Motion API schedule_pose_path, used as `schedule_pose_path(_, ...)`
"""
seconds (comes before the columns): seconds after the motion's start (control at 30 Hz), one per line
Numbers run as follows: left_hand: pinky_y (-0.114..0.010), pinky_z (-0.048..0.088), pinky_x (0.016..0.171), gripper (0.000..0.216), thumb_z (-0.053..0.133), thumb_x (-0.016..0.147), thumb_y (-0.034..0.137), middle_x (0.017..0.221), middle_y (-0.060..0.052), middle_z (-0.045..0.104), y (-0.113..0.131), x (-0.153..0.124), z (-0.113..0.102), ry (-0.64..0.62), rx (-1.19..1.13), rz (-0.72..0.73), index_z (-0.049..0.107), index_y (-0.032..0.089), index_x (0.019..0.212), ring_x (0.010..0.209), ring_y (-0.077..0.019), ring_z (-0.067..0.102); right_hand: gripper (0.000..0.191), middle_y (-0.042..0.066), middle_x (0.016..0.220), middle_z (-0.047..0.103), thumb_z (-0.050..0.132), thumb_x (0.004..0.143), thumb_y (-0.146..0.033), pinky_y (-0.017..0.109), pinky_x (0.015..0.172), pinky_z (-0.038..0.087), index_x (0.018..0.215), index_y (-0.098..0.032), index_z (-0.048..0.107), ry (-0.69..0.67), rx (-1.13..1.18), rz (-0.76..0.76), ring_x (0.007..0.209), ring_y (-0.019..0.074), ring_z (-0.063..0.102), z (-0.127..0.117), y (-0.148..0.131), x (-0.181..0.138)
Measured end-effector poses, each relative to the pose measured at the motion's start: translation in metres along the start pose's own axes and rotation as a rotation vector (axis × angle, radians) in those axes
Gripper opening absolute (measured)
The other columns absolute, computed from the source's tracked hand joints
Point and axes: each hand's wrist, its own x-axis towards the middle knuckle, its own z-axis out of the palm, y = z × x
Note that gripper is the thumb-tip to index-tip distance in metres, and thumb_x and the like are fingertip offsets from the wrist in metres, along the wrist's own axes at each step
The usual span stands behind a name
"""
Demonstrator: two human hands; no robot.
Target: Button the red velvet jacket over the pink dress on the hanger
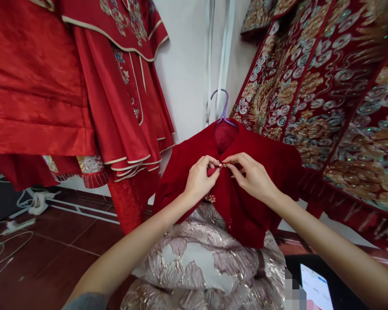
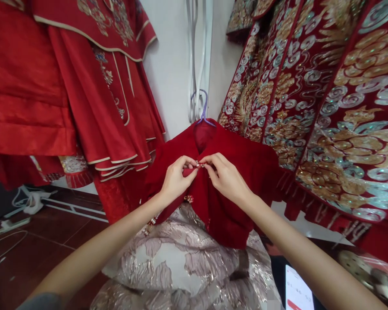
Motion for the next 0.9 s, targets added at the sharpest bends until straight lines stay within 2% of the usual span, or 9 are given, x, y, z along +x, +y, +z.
schedule_pose_path(0.37, -0.028, 0.047, 0.079, 0.012, 0.054, 0.075, 0.015, 0.089, -0.002, 0.061, 0.009, 0.016, -0.015, -0.263, 0.189, -0.011, 0.057, 0.02, 0.086, 0.084, -0.0156, 0.059, 0.017, 0.005, 0.099, 0.061, 0.047, 0.092, -0.022, 0.033, 0.078, 0.053, 0.104, -0.022, 0.059, -0.005, 0.023, 0.005, 0.09, 0.0187, 0.061, 0.001, 0.006, 0.006)
schedule_pose_path(0.6, -0.025, 0.043, 0.062, 0.012, 0.059, 0.075, 0.033, 0.078, 0.0, 0.06, 0.024, 0.027, -0.022, -0.287, 0.349, -0.003, 0.058, 0.021, 0.077, 0.073, -0.0152, 0.058, 0.018, 0.005, 0.1, 0.061, 0.05, 0.09, -0.022, 0.03, 0.073, 0.057, 0.104, -0.023, 0.062, 0.008, 0.07, 0.052, 0.088, 0.0176, 0.062, 0.002, 0.001, 0.009)
schedule_pose_path(0.9, -0.024, 0.041, 0.059, 0.01, 0.058, 0.076, 0.03, 0.079, 0.0, 0.06, 0.02, 0.027, -0.014, -0.286, 0.357, 0.01, 0.057, 0.02, 0.077, 0.069, -0.014, 0.057, 0.016, 0.003, 0.096, 0.064, 0.059, 0.084, -0.025, 0.029, 0.078, 0.059, 0.097, -0.023, 0.068, 0.031, 0.252, 0.165, 0.086, 0.0153, 0.065, 0.001, 0.002, 0.009)
